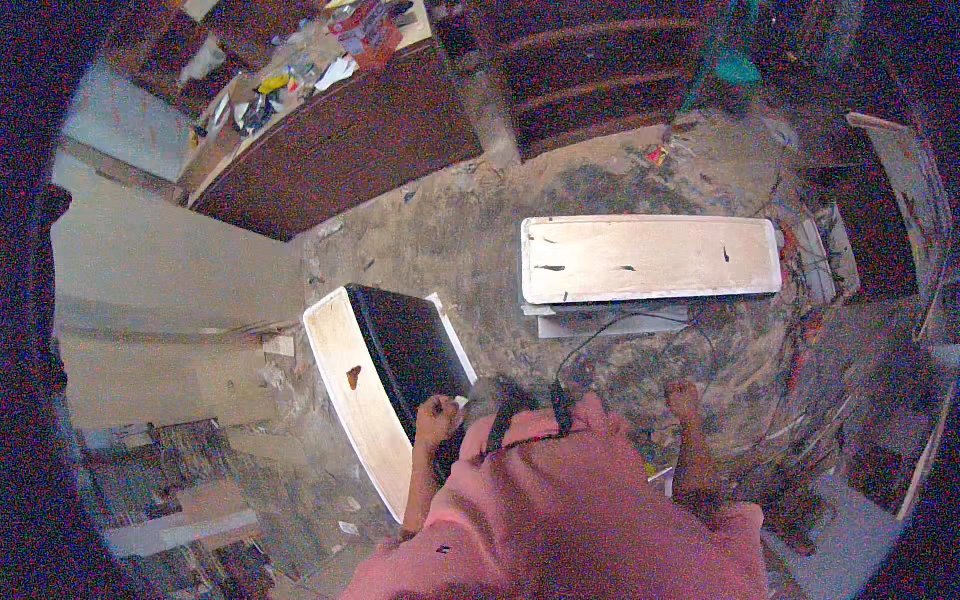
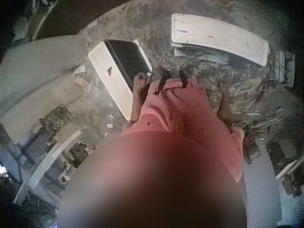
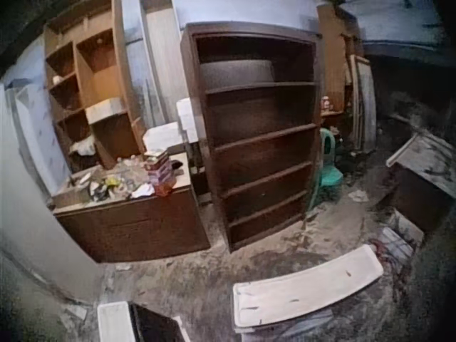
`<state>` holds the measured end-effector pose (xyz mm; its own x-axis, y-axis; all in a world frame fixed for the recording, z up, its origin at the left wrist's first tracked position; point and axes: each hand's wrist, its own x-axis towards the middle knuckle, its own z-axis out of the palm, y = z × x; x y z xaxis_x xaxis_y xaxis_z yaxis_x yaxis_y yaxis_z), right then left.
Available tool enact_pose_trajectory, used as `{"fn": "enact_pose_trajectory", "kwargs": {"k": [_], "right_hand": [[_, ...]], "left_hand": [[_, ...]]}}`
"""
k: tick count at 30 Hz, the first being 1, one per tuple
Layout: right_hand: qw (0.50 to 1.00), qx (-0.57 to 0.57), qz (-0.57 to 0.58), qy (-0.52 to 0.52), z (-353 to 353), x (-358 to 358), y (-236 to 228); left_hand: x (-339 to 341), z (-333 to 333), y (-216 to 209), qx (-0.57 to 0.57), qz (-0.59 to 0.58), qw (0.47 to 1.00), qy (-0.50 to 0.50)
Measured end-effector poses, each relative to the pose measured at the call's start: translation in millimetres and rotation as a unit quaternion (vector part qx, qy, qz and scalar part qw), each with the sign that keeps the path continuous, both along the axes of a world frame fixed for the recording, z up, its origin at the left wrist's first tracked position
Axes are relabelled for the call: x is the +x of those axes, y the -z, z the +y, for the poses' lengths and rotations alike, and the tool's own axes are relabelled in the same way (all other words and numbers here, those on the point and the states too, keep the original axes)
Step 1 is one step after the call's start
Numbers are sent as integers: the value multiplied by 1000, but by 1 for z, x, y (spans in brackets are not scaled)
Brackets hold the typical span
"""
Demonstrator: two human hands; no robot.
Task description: The person applies white tape along the edges of two black-and-white furniture pieces. They tear off pieces of tape, align them along the edges, and press them down. The person also briefly wipes a surface with a white cloth.
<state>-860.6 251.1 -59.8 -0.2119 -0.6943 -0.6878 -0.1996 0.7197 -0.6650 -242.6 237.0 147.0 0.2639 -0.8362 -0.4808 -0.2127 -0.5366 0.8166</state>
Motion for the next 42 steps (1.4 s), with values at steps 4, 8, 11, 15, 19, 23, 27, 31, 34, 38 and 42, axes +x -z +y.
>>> {"fn": "enact_pose_trajectory", "kwargs": {"k": [4, 8, 11, 15, 19, 23, 27, 31, 34, 38, 42], "right_hand": [[991, 1, 126, -45, -52, 26, -29], [989, -36, 143, 11, -77, 60, -56], [988, -52, 125, 76, -74, 96, -66], [991, -39, 95, 80, -43, 175, -77], [991, 15, 102, 81, 0, 272, -84], [995, -32, 2, 93, 65, 347, -86], [978, 55, 197, 50, 102, 411, -65], [975, 78, 207, -5, 121, 425, -61], [981, 57, 160, 95, 118, 413, -55], [966, -130, 50, 217, 81, 389, -35], [964, -52, 102, 241, 21, 376, -57]], "left_hand": [[-3, -24, -7, -100, -22, 994, -26], [21, -79, 4, -45, -83, 994, 47], [60, -128, 15, -13, -49, 995, 86], [125, -206, 26, -89, -111, 973, 182], [180, -280, 25, -98, -16, 980, 173], [204, -349, 10, -93, 28, 980, 172], [179, -401, -20, -129, -18, 972, 197], [120, -416, -31, 1, 76, 986, 151], [75, -413, -25, -135, 50, 945, 294], [27, -385, -13, -69, 61, 910, 405], [-5, -360, -12, -18, 90, 887, 453]]}}
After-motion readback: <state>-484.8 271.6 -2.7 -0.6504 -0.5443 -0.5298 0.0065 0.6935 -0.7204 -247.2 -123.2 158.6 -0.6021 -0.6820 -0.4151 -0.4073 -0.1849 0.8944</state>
